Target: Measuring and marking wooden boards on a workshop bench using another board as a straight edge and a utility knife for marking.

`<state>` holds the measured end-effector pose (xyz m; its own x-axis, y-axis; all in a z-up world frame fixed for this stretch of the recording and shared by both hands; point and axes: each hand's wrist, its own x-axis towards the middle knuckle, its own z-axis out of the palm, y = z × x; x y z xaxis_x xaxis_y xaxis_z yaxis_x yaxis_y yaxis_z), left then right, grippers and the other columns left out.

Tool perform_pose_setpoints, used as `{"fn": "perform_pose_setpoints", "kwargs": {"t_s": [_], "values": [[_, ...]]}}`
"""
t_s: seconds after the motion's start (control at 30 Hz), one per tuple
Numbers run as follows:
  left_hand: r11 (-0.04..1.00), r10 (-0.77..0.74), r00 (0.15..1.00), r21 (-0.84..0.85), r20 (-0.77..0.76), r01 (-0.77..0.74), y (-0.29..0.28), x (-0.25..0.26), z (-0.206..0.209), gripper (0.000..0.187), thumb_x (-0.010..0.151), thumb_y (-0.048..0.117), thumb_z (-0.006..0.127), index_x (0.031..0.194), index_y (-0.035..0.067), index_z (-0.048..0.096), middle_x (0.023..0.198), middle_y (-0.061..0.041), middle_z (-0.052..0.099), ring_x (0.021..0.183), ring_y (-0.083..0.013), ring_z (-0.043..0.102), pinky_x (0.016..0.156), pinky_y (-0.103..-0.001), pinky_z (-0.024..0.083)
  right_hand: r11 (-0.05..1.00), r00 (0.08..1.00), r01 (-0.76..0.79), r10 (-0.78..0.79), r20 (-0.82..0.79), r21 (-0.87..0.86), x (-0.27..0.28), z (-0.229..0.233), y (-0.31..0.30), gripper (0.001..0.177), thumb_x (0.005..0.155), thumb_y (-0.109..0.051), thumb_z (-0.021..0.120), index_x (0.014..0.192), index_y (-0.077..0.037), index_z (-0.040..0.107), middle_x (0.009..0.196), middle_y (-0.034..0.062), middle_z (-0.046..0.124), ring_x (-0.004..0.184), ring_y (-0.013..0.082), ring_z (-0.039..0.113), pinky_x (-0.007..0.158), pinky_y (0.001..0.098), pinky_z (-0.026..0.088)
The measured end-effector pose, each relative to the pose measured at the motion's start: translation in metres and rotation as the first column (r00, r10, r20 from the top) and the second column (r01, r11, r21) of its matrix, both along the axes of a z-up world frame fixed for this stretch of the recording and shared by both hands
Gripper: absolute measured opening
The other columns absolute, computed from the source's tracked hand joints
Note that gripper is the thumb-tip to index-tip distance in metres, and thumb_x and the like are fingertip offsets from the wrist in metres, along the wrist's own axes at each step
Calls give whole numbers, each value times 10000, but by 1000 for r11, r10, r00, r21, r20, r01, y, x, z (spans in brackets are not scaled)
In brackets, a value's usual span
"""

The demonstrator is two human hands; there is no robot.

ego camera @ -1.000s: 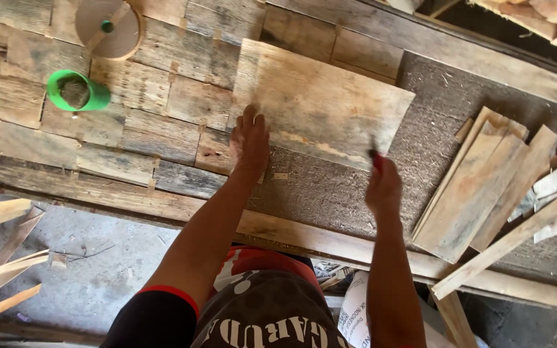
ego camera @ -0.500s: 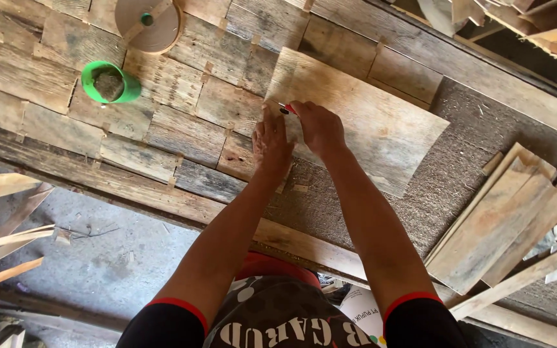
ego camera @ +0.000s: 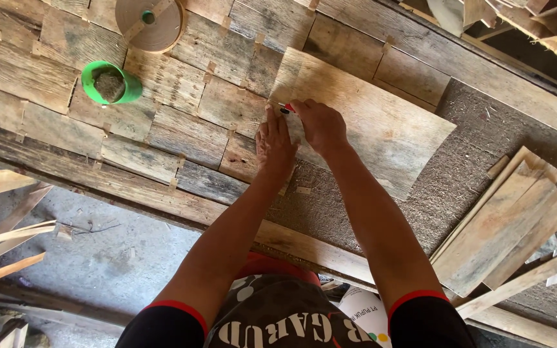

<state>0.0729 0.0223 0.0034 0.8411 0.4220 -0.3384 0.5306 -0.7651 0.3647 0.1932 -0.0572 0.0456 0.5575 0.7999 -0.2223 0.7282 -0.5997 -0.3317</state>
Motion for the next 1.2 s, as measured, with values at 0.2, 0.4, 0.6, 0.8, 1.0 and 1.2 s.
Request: {"fn": "perform_pose_setpoints", "kwargs": {"t_s": [0.2, 0.4, 0.6, 0.8, 1.0, 1.2], "values": [[1000, -11, 1000, 0, 24, 11, 1, -2, -2, 997, 859, 365, 820, 1563, -62, 257, 1654, -288, 116, 1291, -390, 473, 1083, -463, 434, 1000, 1000, -1, 1, 7, 29, 0, -2, -1, 434, 925, -30, 663, 1334, -163, 611, 1128, 89, 693, 1037, 307, 688, 849, 463, 573], [1000, -2, 997, 6, 76, 1, 0, -4, -10, 992, 859, 381, 828, 1550, -59, 268, 1652, -286, 126, 1270, -384, 480, 1075, -480, 436, 998, 999, -38, 36, 34, 44, -1, -6, -3, 514, 867, 11, 683, 1349, -144, 593, 1137, 100, 687, 1040, 321, 682, 849, 464, 574], [1000, -3, 1000, 14, 19, 3, 1, 0, -6, 1071, 819, 385, 848, 1565, -72, 231, 1648, -284, 132, 1252, -386, 478, 1055, -472, 440, 998, 999, -29, 31, 44, -46, -2, -5, 3, 595, 812, 19, 733, 1365, -136, 577, 1162, 102, 692, 1031, 318, 687, 838, 450, 578], [999, -31, 1000, -27, -4, 30, 5, 2, -6, 1057, 828, 366, 830, 1558, -101, 225, 1633, -317, 140, 1234, -388, 496, 1041, -461, 458, 988, 992, -59, 73, 99, -141, -6, -13, 7, 556, 850, -74, 774, 1355, -120, 547, 1162, 123, 693, 975, 312, 711, 776, 439, 604], [999, 28, 986, 40, 167, -35, -2, -4, -42, 760, 939, 266, 709, 1521, -57, 343, 1639, -287, 232, 1221, -394, 523, 1042, -497, 466, 978, 981, -58, 93, 169, -203, -17, -10, 15, 452, 936, -135, 717, 1344, -58, 536, 1114, 166, 696, 932, 339, 724, 746, 444, 616], [999, 35, 987, -14, 157, -34, 0, -2, -29, 690, 912, 238, 688, 1463, -54, 392, 1619, -304, 234, 1250, -408, 496, 1046, -503, 443, 984, 988, -13, 40, 152, -175, -19, -7, 19, 410, 862, -116, 696, 1244, -76, 550, 1087, 163, 697, 950, 356, 717, 753, 481, 607]]}}
